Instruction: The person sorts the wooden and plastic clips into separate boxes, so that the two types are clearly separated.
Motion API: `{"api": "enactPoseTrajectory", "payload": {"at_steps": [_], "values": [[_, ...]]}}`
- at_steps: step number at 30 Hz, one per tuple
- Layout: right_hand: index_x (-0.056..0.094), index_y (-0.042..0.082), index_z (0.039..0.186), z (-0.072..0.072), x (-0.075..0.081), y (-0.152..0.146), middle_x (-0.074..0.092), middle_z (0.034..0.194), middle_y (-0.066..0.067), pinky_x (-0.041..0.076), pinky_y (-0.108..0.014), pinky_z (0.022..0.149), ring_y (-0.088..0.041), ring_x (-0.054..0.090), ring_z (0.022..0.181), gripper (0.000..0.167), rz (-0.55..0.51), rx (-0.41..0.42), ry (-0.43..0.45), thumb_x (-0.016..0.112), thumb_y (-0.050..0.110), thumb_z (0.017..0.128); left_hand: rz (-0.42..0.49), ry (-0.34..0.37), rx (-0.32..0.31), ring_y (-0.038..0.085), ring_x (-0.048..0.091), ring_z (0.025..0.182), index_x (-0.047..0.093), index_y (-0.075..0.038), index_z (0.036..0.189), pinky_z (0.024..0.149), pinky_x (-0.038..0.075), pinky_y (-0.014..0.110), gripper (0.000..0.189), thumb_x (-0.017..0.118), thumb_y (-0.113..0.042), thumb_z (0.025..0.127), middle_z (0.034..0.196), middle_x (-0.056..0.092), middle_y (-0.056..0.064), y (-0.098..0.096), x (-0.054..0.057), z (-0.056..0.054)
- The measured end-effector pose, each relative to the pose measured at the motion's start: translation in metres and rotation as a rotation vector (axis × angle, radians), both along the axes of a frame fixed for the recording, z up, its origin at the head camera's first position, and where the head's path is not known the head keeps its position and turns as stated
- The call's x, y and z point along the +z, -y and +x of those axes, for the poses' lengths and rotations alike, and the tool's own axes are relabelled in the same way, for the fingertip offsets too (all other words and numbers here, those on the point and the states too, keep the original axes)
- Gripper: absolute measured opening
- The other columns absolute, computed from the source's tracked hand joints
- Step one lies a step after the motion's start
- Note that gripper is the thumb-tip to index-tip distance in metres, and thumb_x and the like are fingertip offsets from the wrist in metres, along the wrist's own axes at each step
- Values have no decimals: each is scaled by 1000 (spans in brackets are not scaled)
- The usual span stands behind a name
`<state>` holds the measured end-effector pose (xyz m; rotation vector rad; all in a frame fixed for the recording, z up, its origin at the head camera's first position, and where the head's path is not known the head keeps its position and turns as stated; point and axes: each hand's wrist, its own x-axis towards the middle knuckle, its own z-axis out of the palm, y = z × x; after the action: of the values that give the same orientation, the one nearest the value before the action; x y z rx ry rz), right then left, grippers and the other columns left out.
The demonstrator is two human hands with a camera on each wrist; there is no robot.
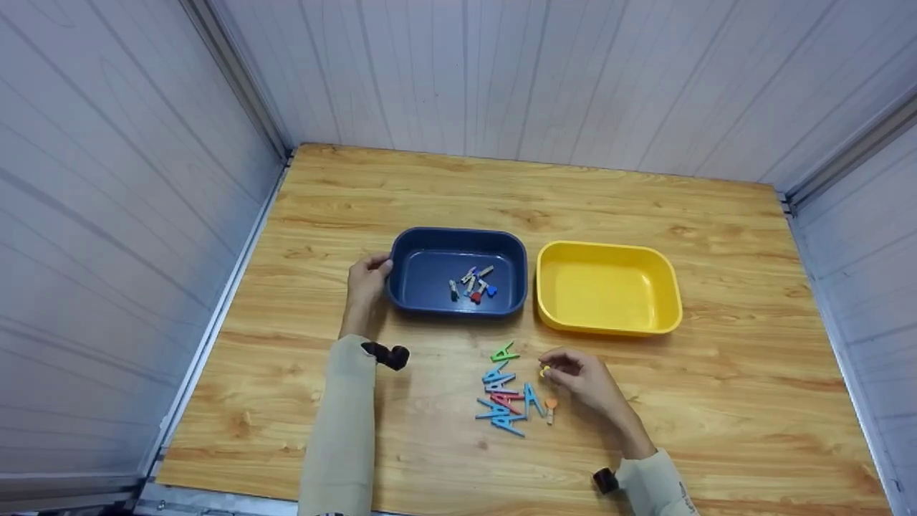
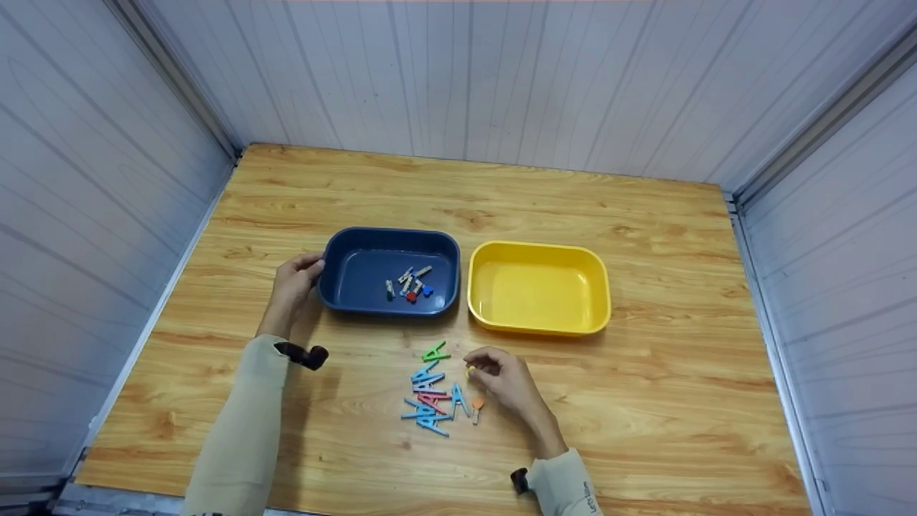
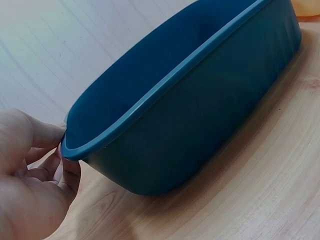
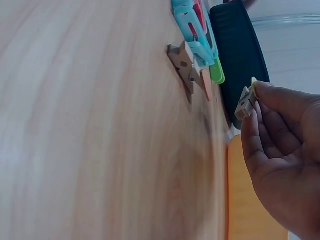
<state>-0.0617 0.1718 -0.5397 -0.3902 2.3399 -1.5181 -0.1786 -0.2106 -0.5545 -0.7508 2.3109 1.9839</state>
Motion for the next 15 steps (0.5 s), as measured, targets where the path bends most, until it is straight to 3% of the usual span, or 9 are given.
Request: {"api": "enactPoseTrajectory", "payload": {"at_steps": [8, 15], "values": [[64, -4, 110, -3, 5, 2, 66, 106, -22, 54, -23, 78, -25, 65, 92, 23, -21, 1, 41, 65, 2, 87, 1, -5, 5, 21, 54, 105, 61, 4, 119, 91, 45, 28, 27, 54, -7, 95, 115, 60, 16, 0, 0, -1], [67, -1, 106, -5, 14, 6, 69, 102, -17, 53, -21, 76, -23, 66, 91, 20, -18, -35, -28, 67, 2, 86, 34, -21, 10, 21, 53, 103, 61, 5, 119, 88, 44, 26, 27, 55, -5, 95, 114, 59, 16, 0, 0, -1]]}}
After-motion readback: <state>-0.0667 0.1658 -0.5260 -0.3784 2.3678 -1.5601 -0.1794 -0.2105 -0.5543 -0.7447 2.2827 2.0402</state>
